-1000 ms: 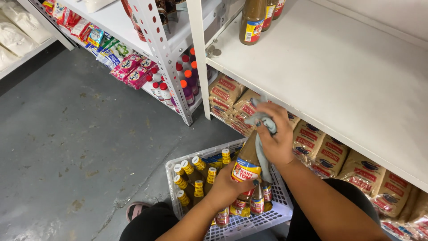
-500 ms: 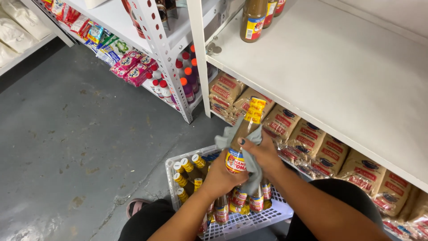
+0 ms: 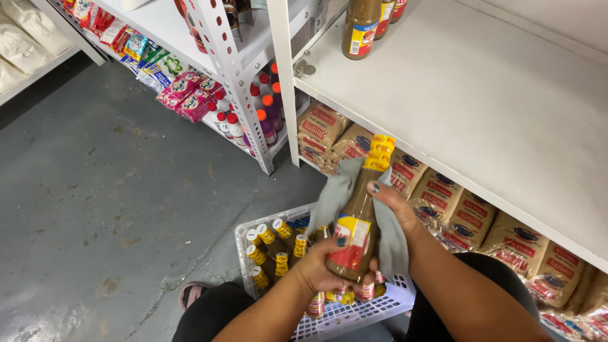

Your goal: Cleaning condiment bottles with a cloth and organizing them on a grocery store shelf.

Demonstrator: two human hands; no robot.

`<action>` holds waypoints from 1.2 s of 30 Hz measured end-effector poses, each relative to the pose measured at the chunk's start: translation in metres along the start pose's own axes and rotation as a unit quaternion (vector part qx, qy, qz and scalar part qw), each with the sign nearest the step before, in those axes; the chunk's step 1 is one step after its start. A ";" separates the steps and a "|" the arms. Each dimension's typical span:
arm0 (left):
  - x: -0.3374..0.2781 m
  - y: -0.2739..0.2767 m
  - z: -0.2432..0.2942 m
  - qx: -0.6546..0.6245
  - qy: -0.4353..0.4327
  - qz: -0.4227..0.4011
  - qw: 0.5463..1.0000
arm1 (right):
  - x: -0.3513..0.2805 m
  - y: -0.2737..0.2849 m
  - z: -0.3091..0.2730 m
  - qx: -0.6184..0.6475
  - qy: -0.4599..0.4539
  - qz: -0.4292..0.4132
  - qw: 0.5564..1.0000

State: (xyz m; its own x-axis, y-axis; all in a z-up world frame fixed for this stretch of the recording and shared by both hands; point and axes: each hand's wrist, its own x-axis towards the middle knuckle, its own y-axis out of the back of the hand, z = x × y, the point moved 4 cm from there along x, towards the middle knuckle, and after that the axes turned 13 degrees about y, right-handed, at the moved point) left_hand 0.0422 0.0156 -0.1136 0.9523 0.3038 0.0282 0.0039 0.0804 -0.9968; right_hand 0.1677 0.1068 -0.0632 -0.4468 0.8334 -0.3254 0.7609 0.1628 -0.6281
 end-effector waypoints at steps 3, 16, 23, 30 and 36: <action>-0.006 0.003 0.018 0.157 -0.066 0.172 0.970 | 0.004 -0.029 -0.015 -0.040 0.096 0.074 0.992; -0.026 -0.049 0.044 0.582 -0.165 0.565 0.561 | 0.015 -0.010 0.005 -0.161 0.252 0.125 0.946; -0.004 -0.011 -0.005 0.156 -0.002 0.007 0.988 | 0.029 0.045 -0.010 -0.105 0.167 -0.173 0.965; 0.006 -0.006 -0.024 0.003 0.112 -0.069 0.991 | -0.005 0.003 -0.070 0.030 0.239 0.006 0.970; 0.000 0.002 0.011 0.518 -0.114 0.385 0.756 | 0.000 -0.017 -0.078 -0.206 0.330 0.182 0.903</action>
State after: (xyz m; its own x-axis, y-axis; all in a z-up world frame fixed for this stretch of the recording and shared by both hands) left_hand 0.0390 0.0267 -0.1146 0.4740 0.7846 -0.3996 -0.8770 0.4614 -0.1343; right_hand 0.1916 0.1453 0.0023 0.1429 0.9823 0.1209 0.9721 -0.1163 -0.2039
